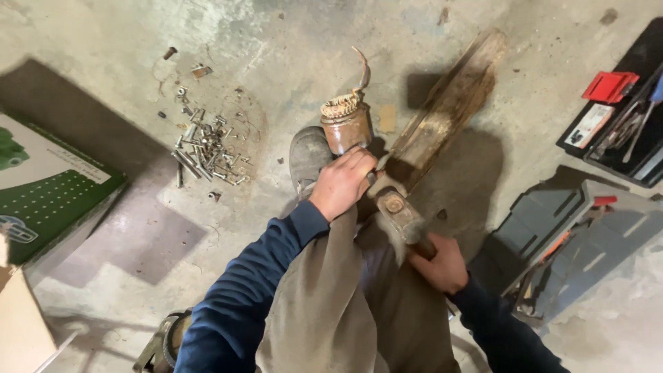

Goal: Dismantling an electric motor stator to remove copper windings using a hammer and a chisel.

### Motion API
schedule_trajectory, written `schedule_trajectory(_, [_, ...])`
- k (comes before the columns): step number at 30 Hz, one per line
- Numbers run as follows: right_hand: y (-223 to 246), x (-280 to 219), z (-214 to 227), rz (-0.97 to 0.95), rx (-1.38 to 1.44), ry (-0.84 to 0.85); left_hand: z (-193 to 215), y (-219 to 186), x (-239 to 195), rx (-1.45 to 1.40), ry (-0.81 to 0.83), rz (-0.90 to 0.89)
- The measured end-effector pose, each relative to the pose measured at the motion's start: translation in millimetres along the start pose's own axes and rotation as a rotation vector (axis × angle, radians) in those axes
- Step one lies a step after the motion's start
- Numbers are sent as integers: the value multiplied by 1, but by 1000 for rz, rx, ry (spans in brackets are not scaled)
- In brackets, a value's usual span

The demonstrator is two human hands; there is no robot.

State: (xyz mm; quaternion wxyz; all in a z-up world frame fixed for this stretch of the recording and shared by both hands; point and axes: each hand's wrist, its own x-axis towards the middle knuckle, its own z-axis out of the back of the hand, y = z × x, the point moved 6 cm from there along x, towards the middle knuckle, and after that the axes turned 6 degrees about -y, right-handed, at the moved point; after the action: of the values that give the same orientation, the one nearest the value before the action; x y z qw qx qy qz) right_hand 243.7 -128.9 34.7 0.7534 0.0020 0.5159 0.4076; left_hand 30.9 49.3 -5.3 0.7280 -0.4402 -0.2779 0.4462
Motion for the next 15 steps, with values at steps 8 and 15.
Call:
schedule_trajectory(8, [41,16,18,151,-40,-28,0,5,-5,-12,27,0])
schedule_trajectory(15, [139,-69,129,820,93,-365,1,7,-9,-10,-10,-26])
